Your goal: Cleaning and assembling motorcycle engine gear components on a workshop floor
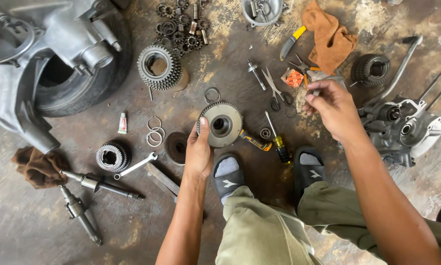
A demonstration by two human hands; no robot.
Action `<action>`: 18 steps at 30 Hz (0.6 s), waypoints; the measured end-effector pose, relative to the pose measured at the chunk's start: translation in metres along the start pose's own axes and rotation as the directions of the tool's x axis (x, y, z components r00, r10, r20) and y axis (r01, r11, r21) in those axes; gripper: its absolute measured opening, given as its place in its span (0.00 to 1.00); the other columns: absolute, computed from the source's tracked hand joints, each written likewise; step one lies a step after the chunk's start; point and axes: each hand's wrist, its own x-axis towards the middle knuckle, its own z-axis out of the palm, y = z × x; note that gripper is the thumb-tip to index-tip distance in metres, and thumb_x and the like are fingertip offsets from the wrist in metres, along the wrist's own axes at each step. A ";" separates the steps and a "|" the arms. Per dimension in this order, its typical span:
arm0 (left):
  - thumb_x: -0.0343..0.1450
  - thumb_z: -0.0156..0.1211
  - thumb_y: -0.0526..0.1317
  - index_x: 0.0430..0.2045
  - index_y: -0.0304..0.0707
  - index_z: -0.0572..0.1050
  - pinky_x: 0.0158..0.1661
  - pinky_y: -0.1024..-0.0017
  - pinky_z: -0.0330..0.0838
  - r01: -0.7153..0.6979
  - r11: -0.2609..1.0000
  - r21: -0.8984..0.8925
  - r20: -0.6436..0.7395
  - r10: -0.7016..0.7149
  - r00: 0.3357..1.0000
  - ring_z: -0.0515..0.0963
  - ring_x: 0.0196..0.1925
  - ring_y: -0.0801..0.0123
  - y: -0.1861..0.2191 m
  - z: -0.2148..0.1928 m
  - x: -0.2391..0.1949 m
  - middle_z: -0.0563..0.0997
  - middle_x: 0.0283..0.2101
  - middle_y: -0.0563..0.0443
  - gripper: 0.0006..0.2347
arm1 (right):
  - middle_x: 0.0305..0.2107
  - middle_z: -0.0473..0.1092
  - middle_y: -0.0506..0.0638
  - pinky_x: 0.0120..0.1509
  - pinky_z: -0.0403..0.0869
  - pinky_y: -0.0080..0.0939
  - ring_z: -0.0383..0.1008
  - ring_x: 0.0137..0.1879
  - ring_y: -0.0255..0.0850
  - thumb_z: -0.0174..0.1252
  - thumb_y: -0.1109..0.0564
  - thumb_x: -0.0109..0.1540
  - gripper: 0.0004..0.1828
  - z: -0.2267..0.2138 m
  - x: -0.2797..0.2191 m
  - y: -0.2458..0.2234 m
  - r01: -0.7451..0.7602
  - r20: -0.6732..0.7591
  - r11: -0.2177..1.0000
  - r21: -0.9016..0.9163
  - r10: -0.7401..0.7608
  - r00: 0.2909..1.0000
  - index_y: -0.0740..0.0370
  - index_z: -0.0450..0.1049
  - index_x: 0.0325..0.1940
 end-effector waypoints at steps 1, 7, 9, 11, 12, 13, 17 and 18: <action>0.75 0.58 0.46 0.48 0.31 0.78 0.48 0.52 0.81 0.006 1.000 -0.011 0.012 -0.006 1.000 0.84 0.45 0.54 -0.002 0.002 0.001 0.84 0.42 0.34 0.16 | 0.35 0.71 0.60 0.35 0.77 0.35 0.75 0.34 0.40 0.56 0.69 0.66 0.14 0.000 0.000 0.000 -0.037 -0.020 0.998 0.044 0.038 0.999 0.69 0.71 0.56; 0.75 0.57 0.46 0.50 0.30 0.77 0.49 0.47 0.79 0.063 0.997 -0.034 0.007 -0.063 0.998 0.83 0.47 0.50 -0.013 0.001 -0.006 0.83 0.44 0.31 0.17 | 0.37 0.72 0.62 0.29 0.77 0.34 0.75 0.31 0.42 0.52 0.63 0.70 0.10 0.014 -0.007 0.003 -0.153 -0.021 0.979 0.136 0.157 0.987 0.65 0.70 0.55; 0.75 0.58 0.46 0.54 0.31 0.75 0.51 0.43 0.77 0.083 0.995 -0.046 -0.005 -0.084 0.996 0.82 0.51 0.47 -0.017 -0.003 -0.011 0.82 0.48 0.29 0.18 | 0.37 0.71 0.62 0.28 0.76 0.35 0.75 0.31 0.43 0.50 0.62 0.71 0.10 0.023 -0.013 0.006 -0.187 -0.017 0.972 0.140 0.192 0.981 0.65 0.69 0.56; 0.76 0.53 0.45 0.60 0.30 0.71 0.53 0.38 0.73 0.142 0.985 -0.100 -0.057 -0.148 0.987 0.79 0.55 0.41 -0.017 -0.005 -0.018 0.79 0.51 0.26 0.20 | 0.35 0.71 0.59 0.34 0.78 0.38 0.75 0.33 0.44 0.47 0.66 0.71 0.09 0.035 -0.018 0.014 -0.224 -0.001 0.974 0.019 0.224 0.975 0.65 0.72 0.52; 0.76 0.53 0.45 0.60 0.30 0.71 0.53 0.38 0.73 0.140 0.986 -0.094 -0.054 -0.145 0.988 0.79 0.55 0.41 -0.018 -0.009 -0.022 0.79 0.51 0.26 0.20 | 0.35 0.71 0.59 0.34 0.78 0.38 0.75 0.33 0.44 0.47 0.66 0.71 0.09 0.042 -0.021 0.025 -0.222 -0.004 0.975 0.025 0.222 0.975 0.65 0.72 0.52; 0.76 0.53 0.46 0.62 0.32 0.69 0.55 0.37 0.70 0.156 0.981 -0.116 -0.092 -0.167 0.982 0.77 0.58 0.40 -0.019 -0.014 -0.026 0.77 0.54 0.25 0.21 | 0.34 0.72 0.59 0.33 0.78 0.37 0.75 0.33 0.42 0.49 0.67 0.69 0.09 0.049 -0.023 0.037 -0.219 0.003 0.976 0.022 0.219 0.976 0.66 0.73 0.51; 0.76 0.52 0.47 0.67 0.33 0.63 0.59 0.37 0.66 0.212 0.967 -0.143 -0.172 -0.235 0.957 0.72 0.63 0.40 -0.015 -0.029 -0.042 0.73 0.60 0.25 0.26 | 0.29 0.74 0.58 0.30 0.74 0.40 0.73 0.30 0.42 0.53 0.66 0.65 0.10 0.072 -0.022 0.047 -0.240 0.058 0.940 -0.242 0.261 0.964 0.64 0.78 0.46; 0.76 0.52 0.47 0.67 0.33 0.63 0.59 0.37 0.66 0.209 0.968 -0.141 -0.178 -0.232 0.956 0.72 0.63 0.40 -0.013 -0.030 -0.047 0.73 0.60 0.25 0.26 | 0.29 0.74 0.58 0.30 0.74 0.40 0.73 0.30 0.42 0.53 0.66 0.65 0.10 0.081 -0.014 0.064 -0.241 0.063 0.941 -0.238 0.263 0.963 0.64 0.78 0.46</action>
